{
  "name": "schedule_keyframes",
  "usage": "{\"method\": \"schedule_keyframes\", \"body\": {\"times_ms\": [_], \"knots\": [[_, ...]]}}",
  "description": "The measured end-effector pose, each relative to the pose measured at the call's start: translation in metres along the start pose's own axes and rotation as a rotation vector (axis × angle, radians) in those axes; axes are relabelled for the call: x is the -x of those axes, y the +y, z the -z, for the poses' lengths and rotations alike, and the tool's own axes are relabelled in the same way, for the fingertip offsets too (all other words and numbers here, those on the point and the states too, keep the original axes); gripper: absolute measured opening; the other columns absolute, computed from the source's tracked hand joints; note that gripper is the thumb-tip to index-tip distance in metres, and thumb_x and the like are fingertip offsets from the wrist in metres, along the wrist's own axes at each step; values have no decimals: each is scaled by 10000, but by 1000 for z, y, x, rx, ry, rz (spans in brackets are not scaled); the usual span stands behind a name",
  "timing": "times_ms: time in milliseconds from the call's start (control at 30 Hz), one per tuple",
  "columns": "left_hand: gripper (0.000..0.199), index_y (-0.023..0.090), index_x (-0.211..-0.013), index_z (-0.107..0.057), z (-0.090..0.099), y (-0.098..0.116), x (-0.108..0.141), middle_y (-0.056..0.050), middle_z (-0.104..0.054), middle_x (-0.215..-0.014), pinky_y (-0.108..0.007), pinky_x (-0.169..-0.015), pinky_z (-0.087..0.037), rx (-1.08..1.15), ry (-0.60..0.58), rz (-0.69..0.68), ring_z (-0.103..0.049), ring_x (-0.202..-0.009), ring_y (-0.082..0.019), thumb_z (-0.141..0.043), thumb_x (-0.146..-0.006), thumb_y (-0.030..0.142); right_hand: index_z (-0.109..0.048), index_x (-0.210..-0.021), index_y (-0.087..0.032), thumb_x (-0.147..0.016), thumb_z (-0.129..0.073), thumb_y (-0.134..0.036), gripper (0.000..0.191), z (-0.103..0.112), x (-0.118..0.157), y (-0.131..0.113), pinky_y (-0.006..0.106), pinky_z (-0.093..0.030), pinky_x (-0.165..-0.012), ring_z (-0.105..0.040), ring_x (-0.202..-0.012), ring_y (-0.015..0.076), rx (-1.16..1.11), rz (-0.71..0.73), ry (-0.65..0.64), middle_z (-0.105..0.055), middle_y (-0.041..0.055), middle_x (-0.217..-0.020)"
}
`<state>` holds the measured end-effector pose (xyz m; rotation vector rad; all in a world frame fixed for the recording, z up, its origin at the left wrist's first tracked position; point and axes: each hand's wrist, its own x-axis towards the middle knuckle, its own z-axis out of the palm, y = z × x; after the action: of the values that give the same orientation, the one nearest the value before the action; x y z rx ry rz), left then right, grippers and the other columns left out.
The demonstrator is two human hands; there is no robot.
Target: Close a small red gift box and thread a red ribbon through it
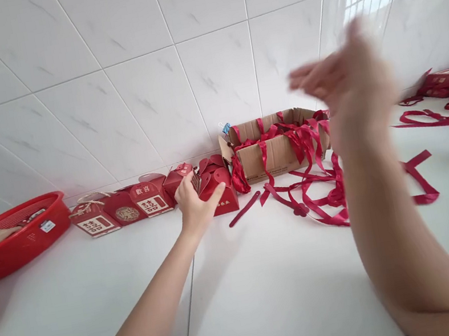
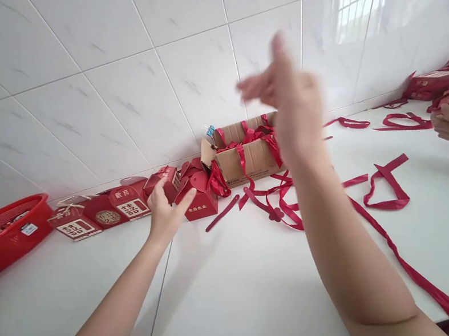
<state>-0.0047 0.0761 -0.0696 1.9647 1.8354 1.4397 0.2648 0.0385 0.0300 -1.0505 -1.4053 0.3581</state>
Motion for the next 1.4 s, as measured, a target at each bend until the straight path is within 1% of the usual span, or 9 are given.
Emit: {"method": "schedule_keyframes", "body": {"times_ms": [100,167,233,400,567,800,933,1133,1400], "knots": [[831,193,-1305,-420,-21,-11,4,-161,-448,-1372,-559,-1108,-271,-120,30,23,-318,-1340,-378,-747,-631,553,-600,-538,-129,-974,-318,-337,559,-35,-17,26,287,-459,-885,-662,-922,166,141,-196,-245,-704,107,-883],[855,186,-1317,-407,-27,-14,6,-180,-429,-1375,-557,-1083,-309,-126,17,111,-328,-1335,-374,-736,-633,580,-657,-612,-145,-965,-335,-297,502,-50,-21,49,317,-480,-816,-662,-866,192,410,-360,-577,-711,102,-886],[842,188,-1333,-392,-29,-17,7,-183,-424,-1366,-524,-1063,-354,-92,1,147,-374,-1311,-346,-722,-659,569,-689,-669,-152,-935,-427,-299,400,-57,-22,70,335,-482,-766,-659,-830,220,502,-405,-706,-711,107,-879],[586,243,-1281,-451,-28,-21,3,-129,-436,-1317,-494,-1104,-315,-69,63,-52,-372,-1311,-304,-657,-747,364,-705,-944,-178,-837,-603,-306,195,-68,-18,97,309,-464,-778,-643,-932,242,542,-357,-744,-696,99,-1016],[592,248,-1264,-470,-42,-25,3,-148,-301,-1398,-582,-1106,-252,-80,28,97,-232,-1385,-387,-664,-736,431,-619,-1195,-174,-816,-606,-342,415,-79,-15,102,296,-461,-743,-636,-982,256,571,-342,-750,-635,129,-1207],[501,191,-1101,-582,-30,-48,-2,-129,-470,-1167,-479,-1077,-375,-30,199,-139,-491,-1177,-318,-690,-693,461,-657,-1075,-179,-798,-624,-463,397,-88,-12,104,269,-443,-653,-643,-921,248,523,-334,-754,-681,114,-1101],[452,226,-1118,-594,-9,-34,-2,-112,-503,-1198,-488,-1029,-430,100,232,-254,-467,-1215,-315,-679,-729,440,-683,-869,-175,-738,-660,-580,426,-102,-8,111,250,-437,-585,-639,-783,202,404,-335,-773,-713,84,-925],[421,265,-1208,-542,-3,4,37,-75,-508,-1260,-483,-1046,-400,314,-11,-499,-486,-1202,-286,-608,-796,318,-687,-800,-171,-787,-664,-371,202,-103,-3,111,186,-443,-544,-626,-705,128,173,-389,-789,-709,42,-864],[614,222,-1386,-341,-27,-17,74,-161,-299,-1416,-557,-1034,-376,379,-439,-728,-297,-1335,-341,-532,-808,301,-707,-979,-198,-790,-649,-374,265,-79,-20,108,204,-524,-602,-640,-813,147,33,-459,-869,-688,63,-1036]]}}
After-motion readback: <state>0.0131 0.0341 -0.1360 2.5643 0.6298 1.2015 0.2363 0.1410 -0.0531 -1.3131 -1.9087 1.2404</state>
